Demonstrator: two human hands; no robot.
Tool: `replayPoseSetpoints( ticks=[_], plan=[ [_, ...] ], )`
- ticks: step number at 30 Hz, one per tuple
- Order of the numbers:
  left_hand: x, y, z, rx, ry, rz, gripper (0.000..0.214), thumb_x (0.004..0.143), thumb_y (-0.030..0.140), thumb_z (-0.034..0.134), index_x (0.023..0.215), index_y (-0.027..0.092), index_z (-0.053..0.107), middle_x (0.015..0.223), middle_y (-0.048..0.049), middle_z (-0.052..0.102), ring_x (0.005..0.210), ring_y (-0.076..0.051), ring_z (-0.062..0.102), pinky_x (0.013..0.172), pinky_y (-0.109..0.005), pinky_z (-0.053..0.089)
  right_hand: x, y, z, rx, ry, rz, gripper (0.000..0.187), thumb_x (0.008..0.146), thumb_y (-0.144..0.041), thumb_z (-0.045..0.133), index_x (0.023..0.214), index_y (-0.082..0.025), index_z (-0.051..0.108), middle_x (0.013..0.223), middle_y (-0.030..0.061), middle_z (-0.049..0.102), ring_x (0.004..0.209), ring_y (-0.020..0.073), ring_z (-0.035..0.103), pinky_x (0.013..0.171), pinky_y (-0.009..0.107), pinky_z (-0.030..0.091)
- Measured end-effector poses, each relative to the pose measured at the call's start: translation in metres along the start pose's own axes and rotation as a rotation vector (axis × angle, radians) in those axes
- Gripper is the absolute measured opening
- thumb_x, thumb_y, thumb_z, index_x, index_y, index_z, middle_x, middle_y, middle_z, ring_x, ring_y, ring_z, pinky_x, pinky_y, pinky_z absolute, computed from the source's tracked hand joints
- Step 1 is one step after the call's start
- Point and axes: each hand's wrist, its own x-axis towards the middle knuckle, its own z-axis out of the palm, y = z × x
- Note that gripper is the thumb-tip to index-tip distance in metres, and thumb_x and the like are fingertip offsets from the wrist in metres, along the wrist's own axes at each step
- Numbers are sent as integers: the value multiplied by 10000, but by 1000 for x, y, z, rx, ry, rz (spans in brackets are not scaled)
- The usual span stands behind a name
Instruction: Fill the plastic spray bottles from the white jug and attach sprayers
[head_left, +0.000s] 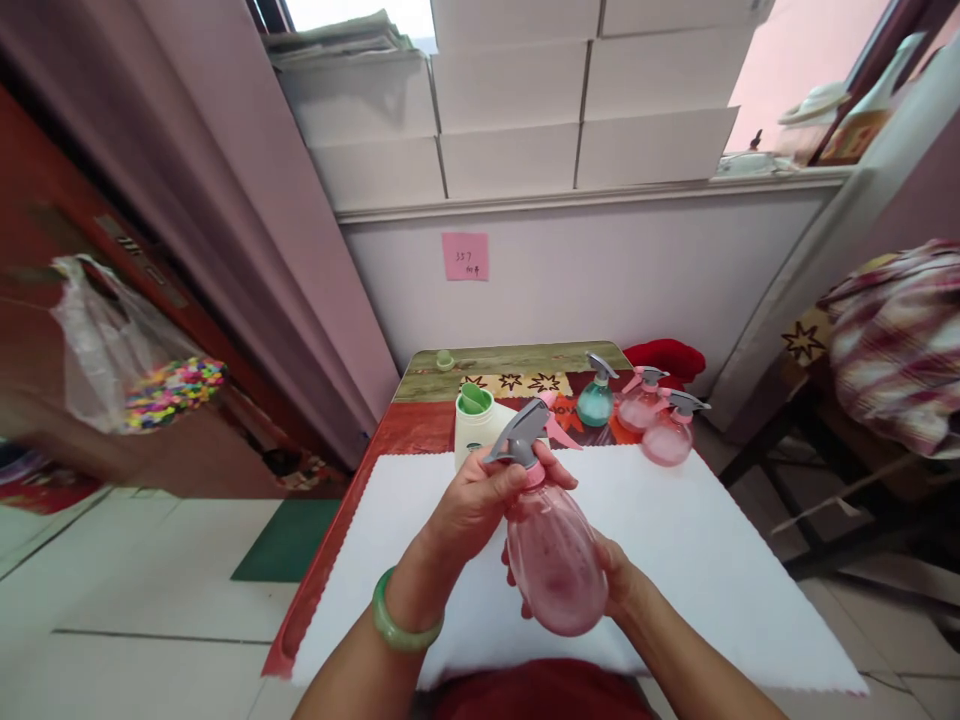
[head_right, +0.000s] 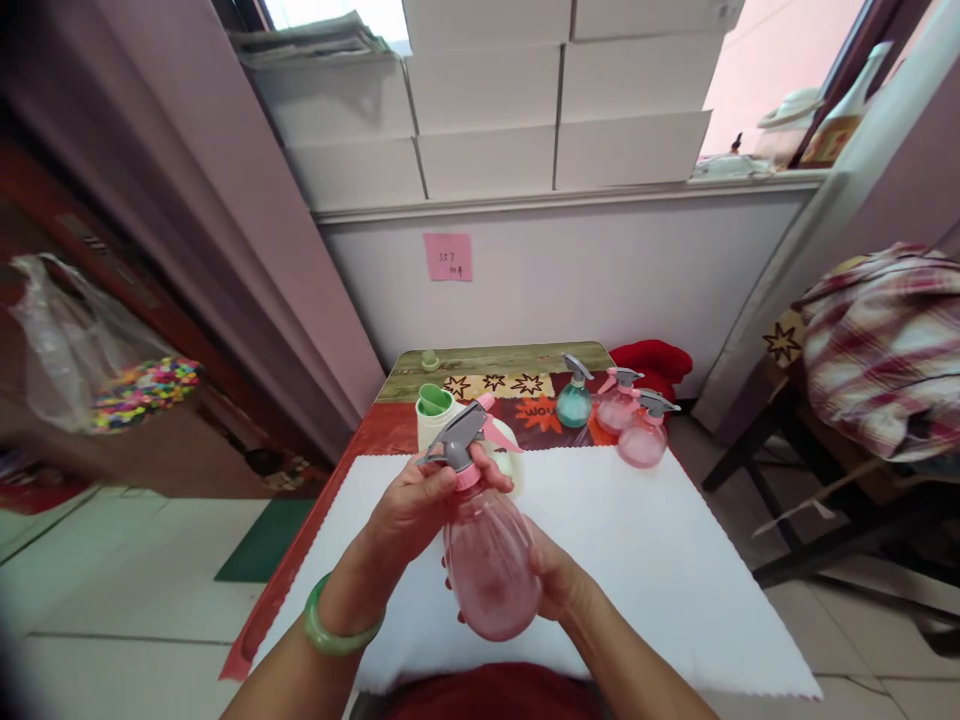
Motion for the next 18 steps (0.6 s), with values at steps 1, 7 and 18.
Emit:
replayPoseSetpoints(
  ticks=[1, 7, 18],
  plan=[
    [-1, 1, -1, 11, 27, 14, 344, 827, 454, 817, 1019, 175, 760, 987, -146, 784, 998, -355, 755, 919, -489, 566, 1, -1, 2, -59, 47, -34, 922, 569, -694, 928, 1292, -192, 656, 1171, 138, 743, 992, 286, 740, 812, 421, 628],
    [1, 0, -1, 157, 208, 114, 267, 844, 357, 820, 1028, 172, 763, 990, -107, 788, 990, -283, 745, 898, -396, 565, 11, 1, 11, -608, 497, -419, 1000, 531, -541, 1001, 1391, -251, 581, 1407, 132, 634, 1309, 386, 592, 1136, 543, 457],
    [17, 4, 4, 22, 119, 384, 266, 992, 395, 638, 1138, 184, 709, 922, -85, 725, 973, -261, 705, 907, -420, 538, 17, 2, 28, -57, 732, -327, 891, 870, -893, 469, 1523, -287, 457, 1502, 157, 600, 1270, 343, 662, 951, 504, 599]
  ],
)
